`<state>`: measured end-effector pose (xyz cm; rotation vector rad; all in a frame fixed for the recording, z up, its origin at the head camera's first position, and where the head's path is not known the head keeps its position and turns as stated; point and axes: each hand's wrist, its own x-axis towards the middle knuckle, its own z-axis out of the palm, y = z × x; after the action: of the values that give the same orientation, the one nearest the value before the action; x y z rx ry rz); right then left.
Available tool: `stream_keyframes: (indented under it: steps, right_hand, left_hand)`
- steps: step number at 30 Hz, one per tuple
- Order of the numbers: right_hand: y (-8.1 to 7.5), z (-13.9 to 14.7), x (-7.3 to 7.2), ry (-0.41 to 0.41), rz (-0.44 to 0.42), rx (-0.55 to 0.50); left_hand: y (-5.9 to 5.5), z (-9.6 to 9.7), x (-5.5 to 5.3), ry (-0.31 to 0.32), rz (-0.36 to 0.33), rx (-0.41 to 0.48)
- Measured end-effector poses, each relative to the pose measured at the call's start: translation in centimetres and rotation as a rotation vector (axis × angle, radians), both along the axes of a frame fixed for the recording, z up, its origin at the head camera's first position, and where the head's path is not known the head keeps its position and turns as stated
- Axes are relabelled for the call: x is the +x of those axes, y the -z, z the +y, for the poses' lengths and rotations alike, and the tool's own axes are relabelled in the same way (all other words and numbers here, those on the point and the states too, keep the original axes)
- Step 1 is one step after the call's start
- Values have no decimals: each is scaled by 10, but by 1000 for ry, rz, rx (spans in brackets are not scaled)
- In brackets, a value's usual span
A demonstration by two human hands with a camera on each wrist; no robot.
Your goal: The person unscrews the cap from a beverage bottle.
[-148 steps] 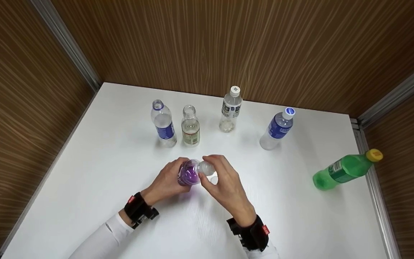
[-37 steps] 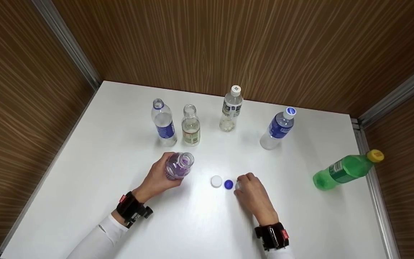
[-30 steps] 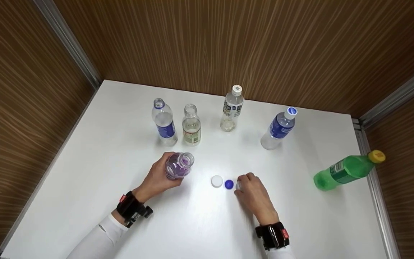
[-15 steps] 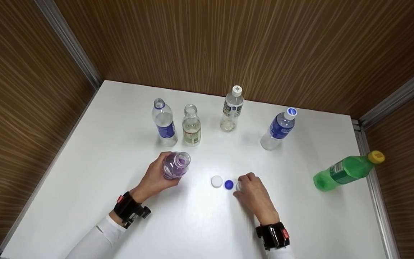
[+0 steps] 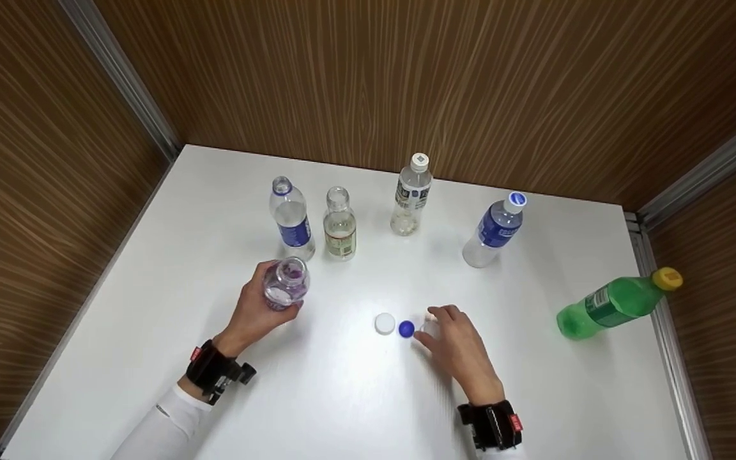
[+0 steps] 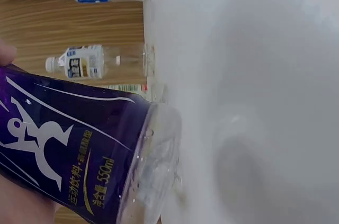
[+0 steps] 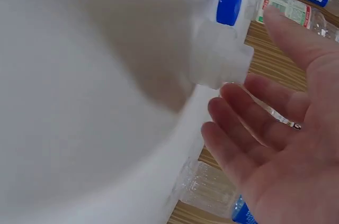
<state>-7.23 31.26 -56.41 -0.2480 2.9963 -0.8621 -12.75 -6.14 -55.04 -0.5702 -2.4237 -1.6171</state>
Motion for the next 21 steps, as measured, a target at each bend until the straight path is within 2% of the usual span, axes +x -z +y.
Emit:
stream_keyframes:
  steps: [2,7,11,16,21]
  right_hand:
    - [-4,0,1,-1,55,-17]
    - [-9,-2,2,-17,253,-19]
    - [-10,-4,4,-33,329,-22]
    - [-9,-5,5,-43,341,-31]
    - [-8,-5,8,-21,261,-51]
  left_hand:
    - [-2,-5,-2,-30,-3,27]
    - [-3,-18,-9,-92,-32,90]
    - [-4,-28,-17,-145,-28,130]
    - [-7,-38,-28,-230,-50,207]
    - [-8,-48,-41,-303,-87,242]
